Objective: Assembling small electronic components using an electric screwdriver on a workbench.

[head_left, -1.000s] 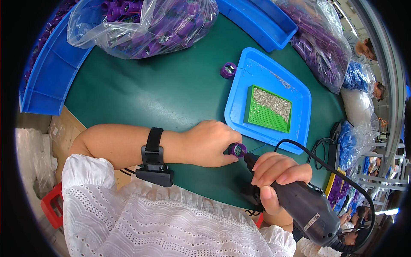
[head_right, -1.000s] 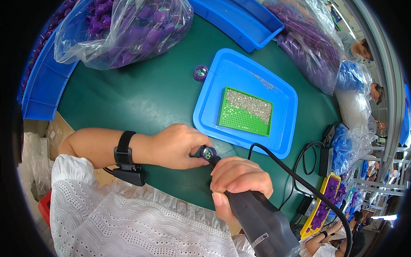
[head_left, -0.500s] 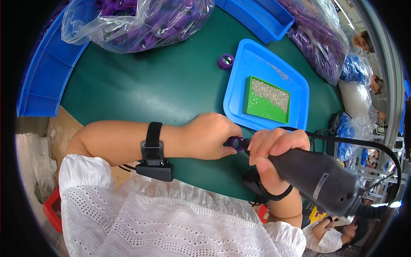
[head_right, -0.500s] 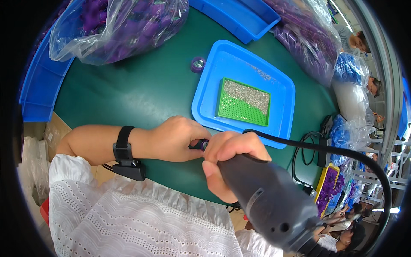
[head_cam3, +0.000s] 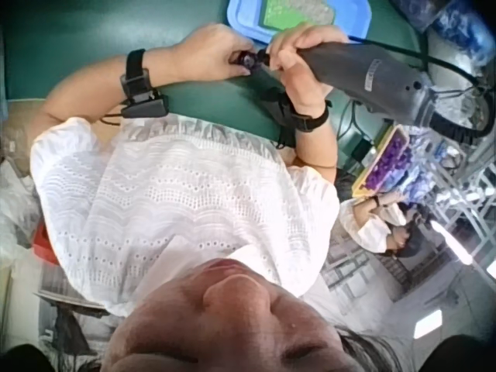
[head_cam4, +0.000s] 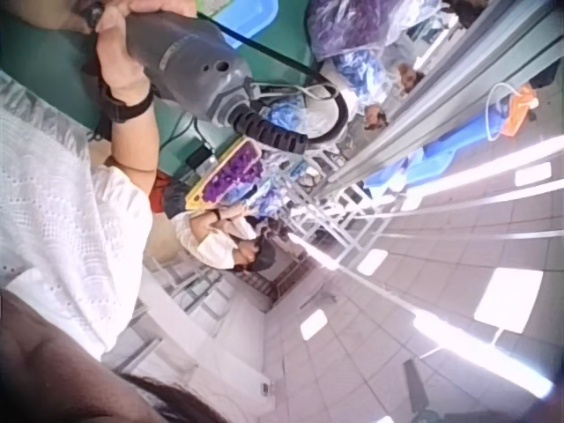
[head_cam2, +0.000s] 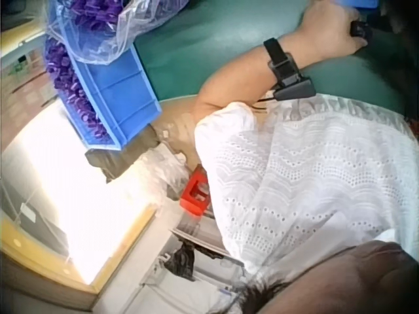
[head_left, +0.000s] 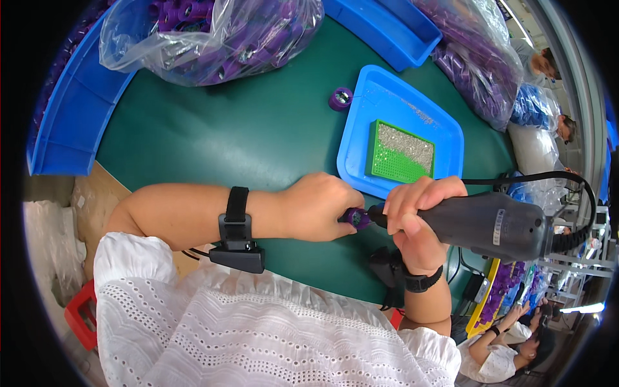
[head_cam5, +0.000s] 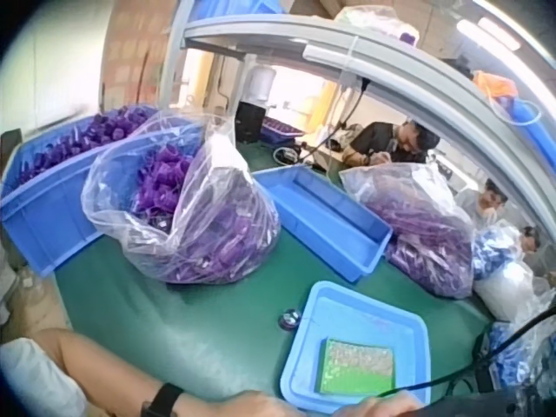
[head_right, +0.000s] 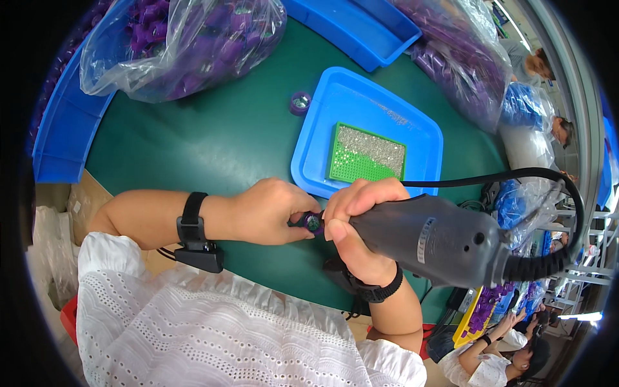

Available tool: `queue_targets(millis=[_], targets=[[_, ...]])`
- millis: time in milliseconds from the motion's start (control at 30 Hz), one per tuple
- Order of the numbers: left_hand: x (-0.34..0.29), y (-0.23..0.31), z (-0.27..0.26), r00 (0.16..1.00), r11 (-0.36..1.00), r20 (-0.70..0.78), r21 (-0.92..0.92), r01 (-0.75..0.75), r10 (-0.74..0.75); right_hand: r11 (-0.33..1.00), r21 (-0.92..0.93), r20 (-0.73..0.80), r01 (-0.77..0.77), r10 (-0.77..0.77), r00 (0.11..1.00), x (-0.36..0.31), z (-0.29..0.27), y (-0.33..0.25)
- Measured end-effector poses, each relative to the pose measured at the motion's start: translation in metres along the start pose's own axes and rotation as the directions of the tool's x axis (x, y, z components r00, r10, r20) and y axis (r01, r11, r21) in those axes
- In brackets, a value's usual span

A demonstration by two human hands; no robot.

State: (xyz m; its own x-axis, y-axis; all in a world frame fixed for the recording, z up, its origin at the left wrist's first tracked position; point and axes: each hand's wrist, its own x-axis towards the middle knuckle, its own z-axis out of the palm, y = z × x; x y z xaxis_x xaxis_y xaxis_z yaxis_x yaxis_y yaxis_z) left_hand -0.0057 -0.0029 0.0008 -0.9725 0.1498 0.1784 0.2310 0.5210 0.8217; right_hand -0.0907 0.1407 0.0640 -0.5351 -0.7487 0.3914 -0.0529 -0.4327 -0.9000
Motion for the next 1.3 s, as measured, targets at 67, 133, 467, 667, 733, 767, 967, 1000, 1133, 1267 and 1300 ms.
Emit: queue_targets(millis=[67,133,467,667,733,767,967,1000,1133,1267,1300], targets=[[0.002,0.001,0.0,1.0,1.0,0.007,-0.011,0.001,-0.001,1.0,-0.001,-0.043,0.002,-0.002,0.999,-0.001,-0.003,-0.002],[0.0,0.002,0.002,1.0,1.0,-0.003,0.001,-0.003,0.003,0.999,0.028,0.017,-0.026,0.026,1.0,0.002,-0.008,-0.003],[-0.003,0.006,-0.007,0.994,0.986,0.079,0.144,-0.082,0.071,0.972,-0.107,-0.199,0.207,-0.225,0.954,0.034,-0.031,-0.039],[-0.001,-0.003,-0.007,0.982,0.992,0.14,0.004,-0.128,0.126,0.984,-0.069,-0.193,0.167,-0.177,0.965,0.042,-0.046,-0.005],[-0.003,0.002,-0.007,0.986,0.998,0.165,0.048,-0.042,0.033,0.983,-0.065,-0.179,0.174,-0.183,0.967,0.043,-0.046,0.002],[-0.003,0.002,-0.006,0.986,0.998,0.164,0.047,-0.039,0.031,0.981,-0.062,-0.164,0.182,-0.19,0.968,0.043,-0.045,0.004],[-0.004,0.0,-0.006,0.998,0.99,0.048,0.136,-0.04,0.034,0.976,-0.067,-0.112,0.209,-0.216,0.97,0.044,-0.044,0.008],[-0.004,0.0,-0.006,0.999,0.99,0.04,0.137,-0.041,0.036,0.976,-0.066,-0.111,0.208,-0.214,0.97,0.044,-0.043,0.009],[-0.005,0.001,-0.005,0.999,0.989,0.03,0.142,-0.035,0.031,0.978,-0.08,-0.117,0.19,-0.199,0.973,0.042,-0.041,0.01],[-0.006,-0.001,-0.005,0.999,0.99,0.032,0.138,-0.034,0.03,0.979,-0.082,-0.099,0.184,-0.192,0.976,0.043,-0.039,0.011],[-0.006,-0.001,-0.005,0.999,0.99,0.03,0.134,-0.036,0.033,0.98,-0.084,-0.098,0.183,-0.19,0.977,0.043,-0.039,0.011]])
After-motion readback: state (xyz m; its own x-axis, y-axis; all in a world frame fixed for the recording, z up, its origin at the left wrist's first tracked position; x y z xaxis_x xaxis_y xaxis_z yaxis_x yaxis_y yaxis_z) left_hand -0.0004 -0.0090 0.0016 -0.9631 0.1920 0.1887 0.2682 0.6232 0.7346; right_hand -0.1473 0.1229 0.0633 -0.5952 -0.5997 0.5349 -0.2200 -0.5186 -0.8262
